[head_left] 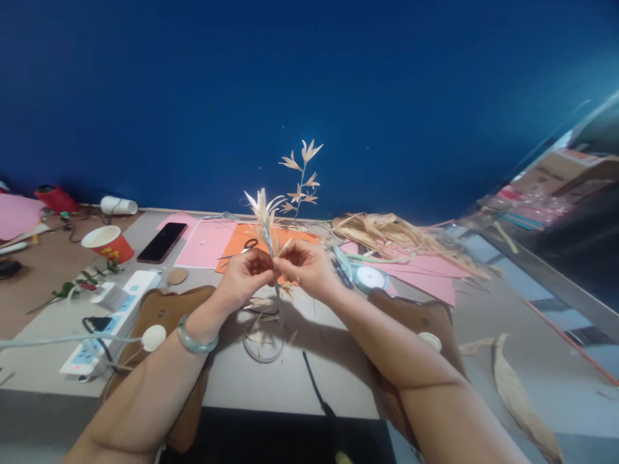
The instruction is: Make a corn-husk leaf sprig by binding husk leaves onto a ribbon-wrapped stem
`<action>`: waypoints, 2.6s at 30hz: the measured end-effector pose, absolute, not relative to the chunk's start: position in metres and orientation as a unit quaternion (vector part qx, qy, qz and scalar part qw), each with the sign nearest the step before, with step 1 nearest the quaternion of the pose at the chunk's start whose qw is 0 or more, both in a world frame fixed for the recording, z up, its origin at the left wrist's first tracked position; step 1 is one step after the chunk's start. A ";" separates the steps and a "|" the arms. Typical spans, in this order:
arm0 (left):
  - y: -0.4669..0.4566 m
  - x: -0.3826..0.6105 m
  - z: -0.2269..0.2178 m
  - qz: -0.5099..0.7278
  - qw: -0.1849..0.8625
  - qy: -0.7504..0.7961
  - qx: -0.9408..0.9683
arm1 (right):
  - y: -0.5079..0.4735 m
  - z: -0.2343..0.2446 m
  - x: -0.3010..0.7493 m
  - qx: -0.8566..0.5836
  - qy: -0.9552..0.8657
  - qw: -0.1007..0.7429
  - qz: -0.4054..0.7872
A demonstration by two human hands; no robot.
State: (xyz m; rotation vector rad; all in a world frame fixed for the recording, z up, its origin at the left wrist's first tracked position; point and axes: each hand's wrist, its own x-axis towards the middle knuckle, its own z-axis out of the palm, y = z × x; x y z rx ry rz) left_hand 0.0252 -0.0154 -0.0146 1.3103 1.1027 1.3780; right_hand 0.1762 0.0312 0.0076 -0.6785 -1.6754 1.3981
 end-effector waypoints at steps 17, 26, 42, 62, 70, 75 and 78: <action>-0.017 0.028 -0.015 0.611 0.424 0.424 0.517 | 0.035 0.010 0.175 -0.292 -0.620 0.411 0.601; -0.016 0.029 -0.013 0.628 0.388 0.448 0.504 | 0.042 0.000 0.171 -0.276 -0.546 0.396 0.685; -0.012 0.022 -0.010 0.604 0.474 0.428 0.477 | 0.047 -0.007 0.169 -0.301 -0.499 0.391 0.712; -0.013 0.021 -0.007 0.601 0.488 0.428 0.467 | 0.039 0.002 0.171 -0.269 -0.593 0.477 0.590; -0.015 0.022 0.000 0.580 0.474 0.426 0.508 | 0.035 0.000 0.177 -0.239 -0.675 0.472 0.515; -0.012 0.016 -0.006 0.579 0.443 0.417 0.543 | 0.032 0.004 0.181 -0.213 -0.753 0.460 0.420; -0.011 0.011 -0.014 0.572 0.413 0.415 0.575 | 0.029 0.005 0.179 -0.219 -0.771 0.466 0.374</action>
